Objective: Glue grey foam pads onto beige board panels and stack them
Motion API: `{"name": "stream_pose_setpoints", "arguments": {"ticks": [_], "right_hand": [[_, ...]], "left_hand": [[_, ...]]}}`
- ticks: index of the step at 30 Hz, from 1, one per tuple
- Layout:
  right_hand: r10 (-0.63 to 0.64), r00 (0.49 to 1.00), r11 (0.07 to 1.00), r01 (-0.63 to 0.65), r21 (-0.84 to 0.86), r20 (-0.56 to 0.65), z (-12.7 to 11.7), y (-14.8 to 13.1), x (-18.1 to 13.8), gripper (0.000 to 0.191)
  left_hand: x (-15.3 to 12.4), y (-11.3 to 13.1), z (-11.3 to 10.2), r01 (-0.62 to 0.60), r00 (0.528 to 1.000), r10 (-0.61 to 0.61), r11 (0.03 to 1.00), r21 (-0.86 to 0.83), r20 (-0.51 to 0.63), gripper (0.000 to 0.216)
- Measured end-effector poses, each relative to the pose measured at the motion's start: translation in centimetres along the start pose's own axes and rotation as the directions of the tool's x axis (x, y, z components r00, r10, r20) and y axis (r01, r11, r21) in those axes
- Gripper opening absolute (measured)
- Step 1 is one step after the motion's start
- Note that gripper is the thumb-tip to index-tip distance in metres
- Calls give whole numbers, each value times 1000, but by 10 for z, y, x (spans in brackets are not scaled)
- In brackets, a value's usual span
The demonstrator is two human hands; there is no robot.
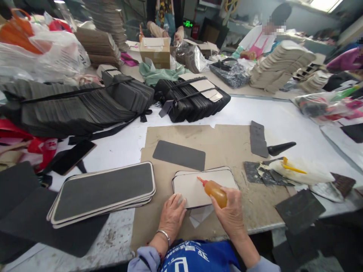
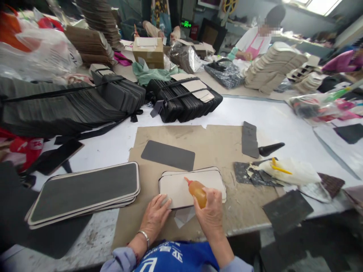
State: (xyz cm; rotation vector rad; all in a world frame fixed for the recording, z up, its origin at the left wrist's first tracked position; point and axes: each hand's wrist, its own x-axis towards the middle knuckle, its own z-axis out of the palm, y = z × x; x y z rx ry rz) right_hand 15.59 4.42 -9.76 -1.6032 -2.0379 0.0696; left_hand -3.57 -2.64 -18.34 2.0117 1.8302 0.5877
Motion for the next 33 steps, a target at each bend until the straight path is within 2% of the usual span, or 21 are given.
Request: {"name": "stream_pose_setpoints", "arguments": {"ticks": [4,10,13,16,20,23,26,29,33], "right_hand": [[20,1000,1000,-20,23,-6,2,4,1,30],[131,985,978,-147,-145,-112,-20,64,6,32],[160,979,963,-184,-197,-128,-26,78,5,35],[148,985,976,-160,-147,-92,-25,60,-1,35],[64,998,995,-66,76,26,-15,7,-17,31],[-1,997,983,-13,184,74,-6,-28,-29,30],[-50,987,970,11,243,156,1,-45,-39,32],[-28,987,978,-6,208,161,-1,-35,-43,30],[95,995,995,-94,-19,11,-20,19,-36,31]], "left_hand": [[0,-2,0,-15,1000,15,999,39,-4,32],[0,0,1,-9,1000,9,999,52,4,31],[0,1,2,-11,1000,11,998,60,-7,30],[-3,0,3,-32,999,34,999,42,-41,32],[-9,-5,-1,-74,986,79,997,38,-146,31],[-12,-8,-5,-73,977,84,995,61,-196,24],[-12,-10,-8,-97,973,108,993,63,-204,22],[-12,-12,-7,-144,959,159,987,78,-236,18],[-13,-14,-6,-165,948,185,982,96,-258,17]]}}
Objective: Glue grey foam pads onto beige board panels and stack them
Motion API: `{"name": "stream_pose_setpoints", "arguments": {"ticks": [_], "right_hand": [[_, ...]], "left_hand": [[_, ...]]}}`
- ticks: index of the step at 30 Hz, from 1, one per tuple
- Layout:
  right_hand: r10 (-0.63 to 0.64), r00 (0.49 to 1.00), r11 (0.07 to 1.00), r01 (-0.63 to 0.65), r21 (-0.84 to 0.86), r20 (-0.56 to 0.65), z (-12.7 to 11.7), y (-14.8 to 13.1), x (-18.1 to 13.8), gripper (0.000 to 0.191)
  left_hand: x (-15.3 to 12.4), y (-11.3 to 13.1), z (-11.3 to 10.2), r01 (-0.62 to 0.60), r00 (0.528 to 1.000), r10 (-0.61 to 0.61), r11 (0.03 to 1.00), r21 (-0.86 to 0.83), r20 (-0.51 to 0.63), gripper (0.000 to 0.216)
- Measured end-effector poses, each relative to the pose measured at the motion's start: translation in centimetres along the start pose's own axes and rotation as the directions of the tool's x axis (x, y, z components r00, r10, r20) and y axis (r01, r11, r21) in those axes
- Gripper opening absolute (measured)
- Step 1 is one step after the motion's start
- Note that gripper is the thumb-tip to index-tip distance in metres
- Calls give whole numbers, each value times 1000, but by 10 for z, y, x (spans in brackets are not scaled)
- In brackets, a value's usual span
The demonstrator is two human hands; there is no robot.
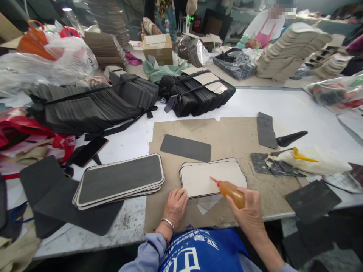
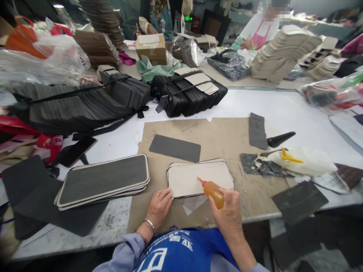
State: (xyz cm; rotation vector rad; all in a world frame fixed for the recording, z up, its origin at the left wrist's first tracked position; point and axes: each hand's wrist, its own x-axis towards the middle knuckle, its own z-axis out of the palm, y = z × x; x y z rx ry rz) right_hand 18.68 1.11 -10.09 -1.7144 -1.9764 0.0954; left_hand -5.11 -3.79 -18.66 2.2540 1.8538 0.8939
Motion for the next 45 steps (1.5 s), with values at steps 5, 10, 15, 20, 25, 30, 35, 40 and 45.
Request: {"name": "stream_pose_setpoints", "arguments": {"ticks": [5,10,15,20,25,30,35,40,45], "right_hand": [[61,988,970,-93,-226,-142,-27,54,12,36],[27,999,999,-27,-30,-18,-23,4,-12,32],[2,991,986,-24,165,134,-7,-22,-34,29],[120,992,991,-122,-58,-35,-27,44,-26,36],[144,983,976,-159,-147,-110,-45,80,-11,41],[137,982,977,-155,-145,-129,-38,82,-1,40],[154,988,985,-153,85,1,-18,49,-13,33],[260,906,849,-379,367,333,-3,14,-25,32],[417,905,872,-425,242,88,-17,59,3,46]], "left_hand": [[0,-1,-1,-19,1000,19,1000,16,-21,17],[1,-2,-1,-45,998,45,999,2,-41,16],[0,-5,0,-60,998,60,998,22,-23,16],[0,-5,-1,-70,997,71,997,37,-16,18],[4,-4,-4,-97,995,97,995,25,-27,18],[6,-3,-5,-101,994,101,995,17,-40,19],[6,-1,-5,-94,995,94,996,4,-36,19],[8,0,-7,-94,996,94,995,19,-2,20],[10,2,-9,-69,997,68,997,44,27,20]]}}
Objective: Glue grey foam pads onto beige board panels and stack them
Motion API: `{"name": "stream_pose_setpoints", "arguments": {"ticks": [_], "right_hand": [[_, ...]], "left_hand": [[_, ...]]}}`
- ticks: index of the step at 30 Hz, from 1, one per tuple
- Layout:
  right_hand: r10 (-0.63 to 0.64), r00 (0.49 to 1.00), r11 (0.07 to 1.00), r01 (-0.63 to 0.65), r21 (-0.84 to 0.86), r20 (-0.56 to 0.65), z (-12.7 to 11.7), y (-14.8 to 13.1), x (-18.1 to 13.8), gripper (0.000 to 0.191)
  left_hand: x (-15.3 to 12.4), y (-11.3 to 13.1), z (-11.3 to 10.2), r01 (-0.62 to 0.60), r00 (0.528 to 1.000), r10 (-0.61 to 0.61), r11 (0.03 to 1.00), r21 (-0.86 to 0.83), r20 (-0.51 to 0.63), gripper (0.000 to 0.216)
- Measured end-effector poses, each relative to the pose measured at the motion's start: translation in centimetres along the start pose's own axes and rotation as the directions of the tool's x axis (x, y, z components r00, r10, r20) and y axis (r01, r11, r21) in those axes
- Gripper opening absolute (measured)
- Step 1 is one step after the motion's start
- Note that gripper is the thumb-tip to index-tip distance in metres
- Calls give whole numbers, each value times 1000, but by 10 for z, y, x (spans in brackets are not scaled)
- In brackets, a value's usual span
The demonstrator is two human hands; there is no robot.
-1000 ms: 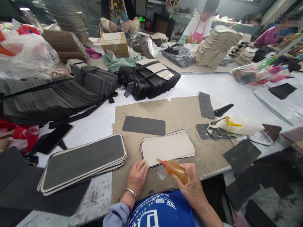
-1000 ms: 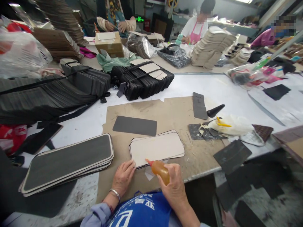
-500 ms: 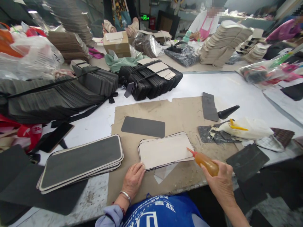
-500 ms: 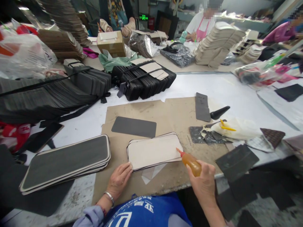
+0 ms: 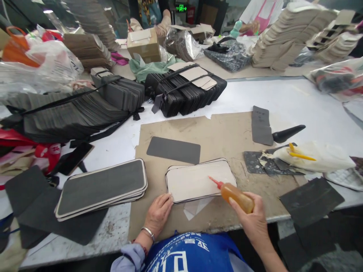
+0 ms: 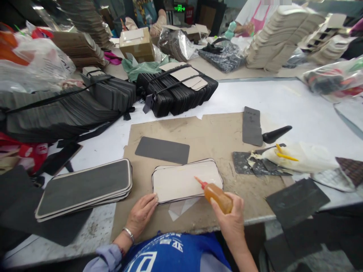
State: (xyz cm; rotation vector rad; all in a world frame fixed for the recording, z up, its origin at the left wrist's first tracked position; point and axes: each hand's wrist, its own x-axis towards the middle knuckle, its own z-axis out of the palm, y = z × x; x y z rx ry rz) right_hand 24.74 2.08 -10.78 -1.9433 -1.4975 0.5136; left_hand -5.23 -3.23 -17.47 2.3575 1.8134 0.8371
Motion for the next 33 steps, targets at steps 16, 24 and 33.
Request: {"name": "stream_pose_setpoints", "arguments": {"ticks": [16,24,33], "right_hand": [[357,681,470,-723,507,639,29,-49,-10,51],[433,533,51,-819,571,727,14,-45,18,39],[488,535,-23,-782,623,690,-16,-1,13,39]], "left_hand": [[2,14,-6,143,990,-143,989,-25,0,15],[133,-13,5,320,873,-358,933,165,330,16],[195,-69,33,-5,803,-128,975,222,582,20]]}}
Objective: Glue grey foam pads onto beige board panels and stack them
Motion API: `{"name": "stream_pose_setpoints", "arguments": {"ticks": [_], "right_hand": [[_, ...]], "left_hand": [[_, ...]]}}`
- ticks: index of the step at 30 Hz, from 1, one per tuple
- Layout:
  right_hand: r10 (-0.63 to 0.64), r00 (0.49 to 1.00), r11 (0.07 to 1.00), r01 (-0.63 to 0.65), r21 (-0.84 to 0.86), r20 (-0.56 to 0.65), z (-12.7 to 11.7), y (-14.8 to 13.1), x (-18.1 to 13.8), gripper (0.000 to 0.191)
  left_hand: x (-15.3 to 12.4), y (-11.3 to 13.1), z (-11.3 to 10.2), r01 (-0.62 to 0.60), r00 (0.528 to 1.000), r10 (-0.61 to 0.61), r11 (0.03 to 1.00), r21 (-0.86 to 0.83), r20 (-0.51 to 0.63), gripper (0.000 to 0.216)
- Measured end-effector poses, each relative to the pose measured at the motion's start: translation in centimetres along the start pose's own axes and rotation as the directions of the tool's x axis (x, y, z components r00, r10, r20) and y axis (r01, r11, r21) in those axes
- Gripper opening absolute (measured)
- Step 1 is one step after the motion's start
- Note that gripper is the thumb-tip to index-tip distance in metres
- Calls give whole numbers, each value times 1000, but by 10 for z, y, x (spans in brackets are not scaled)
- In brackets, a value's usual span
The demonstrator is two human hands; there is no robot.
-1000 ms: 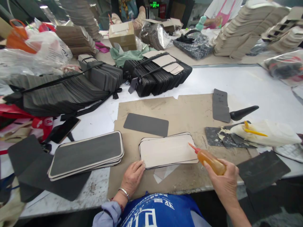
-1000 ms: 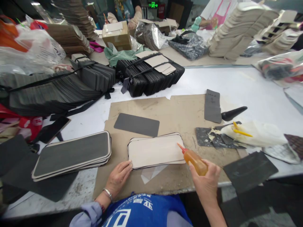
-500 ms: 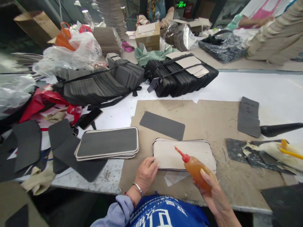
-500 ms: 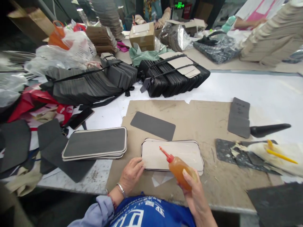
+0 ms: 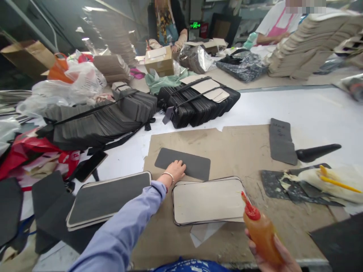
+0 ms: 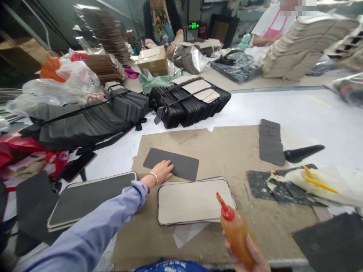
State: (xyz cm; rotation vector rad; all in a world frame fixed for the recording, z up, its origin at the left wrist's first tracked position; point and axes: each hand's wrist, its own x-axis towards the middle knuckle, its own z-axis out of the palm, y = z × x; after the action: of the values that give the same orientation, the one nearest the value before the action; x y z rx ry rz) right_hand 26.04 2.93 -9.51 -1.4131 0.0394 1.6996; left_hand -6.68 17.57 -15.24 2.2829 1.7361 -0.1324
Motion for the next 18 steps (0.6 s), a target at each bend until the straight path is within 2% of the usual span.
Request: {"name": "stream_pose_setpoints", "arguments": {"ticks": [4,7,11,15,18], "right_hand": [[-1,990,987,25,161,-144,-1,-10,-2,46],[-25,986,971,64,229,-168,0,-15,-5,47],[-77,982,956,123,267,-175,-7,-19,-9,45],[-146,977,950,183,253,-158,-20,-22,-13,43],[-175,974,949,206,239,-147,-27,-26,-16,41]], "left_hand": [[4,4,1,-13,999,10,995,94,37,21],[12,11,-5,68,997,-73,984,166,26,19],[9,30,-27,160,987,-150,956,246,-59,20],[-19,66,-45,37,992,5,946,323,-128,14],[-41,96,-39,-92,969,165,932,350,-184,14]]}}
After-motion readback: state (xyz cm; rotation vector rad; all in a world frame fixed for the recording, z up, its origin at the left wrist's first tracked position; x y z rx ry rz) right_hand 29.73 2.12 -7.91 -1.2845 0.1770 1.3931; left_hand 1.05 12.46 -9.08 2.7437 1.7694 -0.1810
